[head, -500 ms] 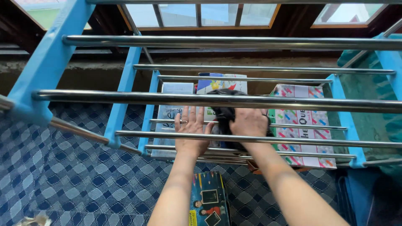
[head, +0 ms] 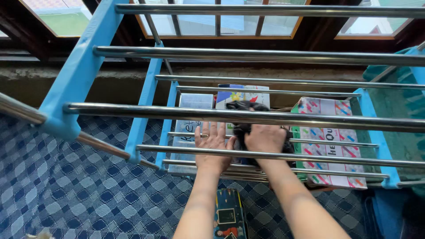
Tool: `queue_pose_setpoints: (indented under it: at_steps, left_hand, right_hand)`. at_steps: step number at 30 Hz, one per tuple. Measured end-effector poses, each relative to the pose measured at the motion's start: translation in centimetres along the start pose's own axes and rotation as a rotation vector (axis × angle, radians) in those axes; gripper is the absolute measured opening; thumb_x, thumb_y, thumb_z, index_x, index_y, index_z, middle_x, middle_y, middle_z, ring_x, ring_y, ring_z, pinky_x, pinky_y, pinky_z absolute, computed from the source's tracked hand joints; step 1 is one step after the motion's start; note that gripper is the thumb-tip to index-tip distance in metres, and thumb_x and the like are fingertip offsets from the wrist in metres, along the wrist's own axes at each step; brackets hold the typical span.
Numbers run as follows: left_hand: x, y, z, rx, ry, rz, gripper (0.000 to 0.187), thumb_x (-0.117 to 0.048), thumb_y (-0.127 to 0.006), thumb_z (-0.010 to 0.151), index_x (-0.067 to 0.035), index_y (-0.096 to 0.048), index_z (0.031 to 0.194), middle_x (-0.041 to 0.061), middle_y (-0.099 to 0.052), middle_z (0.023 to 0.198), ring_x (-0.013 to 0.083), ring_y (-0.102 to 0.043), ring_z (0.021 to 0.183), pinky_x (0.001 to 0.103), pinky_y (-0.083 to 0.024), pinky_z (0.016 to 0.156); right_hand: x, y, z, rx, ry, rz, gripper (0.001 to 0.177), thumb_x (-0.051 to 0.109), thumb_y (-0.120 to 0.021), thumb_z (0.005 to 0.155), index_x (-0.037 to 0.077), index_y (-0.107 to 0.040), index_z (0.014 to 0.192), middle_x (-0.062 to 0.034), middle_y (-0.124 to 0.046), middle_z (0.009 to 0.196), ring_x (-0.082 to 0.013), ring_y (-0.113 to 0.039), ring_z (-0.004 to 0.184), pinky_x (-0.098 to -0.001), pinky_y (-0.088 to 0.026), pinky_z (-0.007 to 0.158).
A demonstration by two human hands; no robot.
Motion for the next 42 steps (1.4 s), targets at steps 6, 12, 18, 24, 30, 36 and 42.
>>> queue_pose_setpoints:
  at_steps: [6,12,18,24,30,36,42]
  left_hand:
    - [0.5,-0.2,-0.1,0.007,-0.008,0.044,0.064,-0.044,-0.042,0.101,-0.013,-0.037,0.157,0.009,-0.028,0.168,0.0274,-0.019,0.157,0.051,-0.005,0.126]
    - [9.8,1.4,-1.2,-0.157,-0.004,0.096,0.069,-0.047,-0.036,0.102,-0.011,-0.020,0.160,0.012,-0.013,0.168,0.0276,-0.009,0.154,0.044,-0.004,0.121]
    - [9.5,1.8,-2.6,-0.129,-0.002,0.151,0.068,-0.046,-0.032,0.102,-0.017,-0.019,0.163,0.009,-0.012,0.171,0.0235,-0.010,0.158,0.043,-0.005,0.127]
    - [9.0,3.9,-3.5,-0.430,0.013,0.185,0.070,-0.050,-0.029,0.101,-0.017,-0.014,0.161,0.009,-0.008,0.169,0.0254,-0.010,0.154,0.060,-0.002,0.121]
    - [11.1,2.3,-2.9,-0.303,0.089,-0.015,0.070,-0.043,-0.026,0.108,-0.014,-0.003,0.167,0.010,0.000,0.176,0.0273,-0.008,0.161,0.053,-0.006,0.127]
    - [11.0,2.2,-2.8,-0.307,0.084,0.032,0.076,-0.051,-0.033,0.101,-0.012,-0.010,0.163,0.013,-0.006,0.170,0.0305,-0.009,0.157,0.054,-0.007,0.124]
    - [10.5,2.9,-3.2,-0.366,0.054,0.099,0.072,-0.053,-0.027,0.102,-0.014,-0.014,0.161,0.014,-0.011,0.169,0.0313,-0.011,0.155,0.054,-0.008,0.121]
  right_hand:
    - [3.2,0.9,-0.2,0.085,0.009,0.248,0.073,0.042,-0.073,0.081,0.033,-0.050,0.150,-0.0120,-0.067,0.123,-0.0356,-0.066,0.112,-0.0509,-0.055,0.087]
    - [3.6,2.4,-0.3,0.106,0.007,0.265,0.075,0.044,-0.073,0.082,0.037,-0.046,0.152,-0.0139,-0.067,0.121,-0.0370,-0.065,0.110,-0.0518,-0.055,0.087]
    - [3.5,0.4,-0.1,0.132,-0.034,0.147,0.050,0.048,-0.074,0.084,0.021,-0.068,0.125,-0.0122,-0.070,0.118,-0.0341,-0.067,0.112,-0.0488,-0.057,0.088]
    - [7.4,1.4,0.0,0.111,-0.032,0.136,0.043,0.045,-0.076,0.080,0.017,-0.071,0.112,-0.0135,-0.071,0.112,-0.0343,-0.068,0.107,-0.0487,-0.058,0.083]
    - [17.4,-1.9,2.2,0.200,0.183,0.254,0.037,0.040,-0.070,0.087,0.022,-0.070,0.120,-0.0110,-0.072,0.114,-0.0340,-0.069,0.110,-0.0516,-0.056,0.088]
    - [12.6,3.4,-0.2,0.135,0.136,0.174,0.084,0.049,-0.073,0.079,0.035,-0.043,0.156,-0.0177,-0.060,0.135,-0.0363,-0.066,0.107,-0.0492,-0.058,0.080]
    - [3.6,0.5,-0.5,0.041,-0.072,0.114,0.070,0.047,-0.076,0.079,0.031,-0.055,0.143,-0.0127,-0.069,0.119,-0.0334,-0.068,0.110,-0.0481,-0.058,0.087]
Point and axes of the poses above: each hand's wrist, its own z-axis towards the middle knuckle, its own y-axis out of the back of the hand, x = y × z, the point moved 8 cm from there along z, towards the middle knuckle
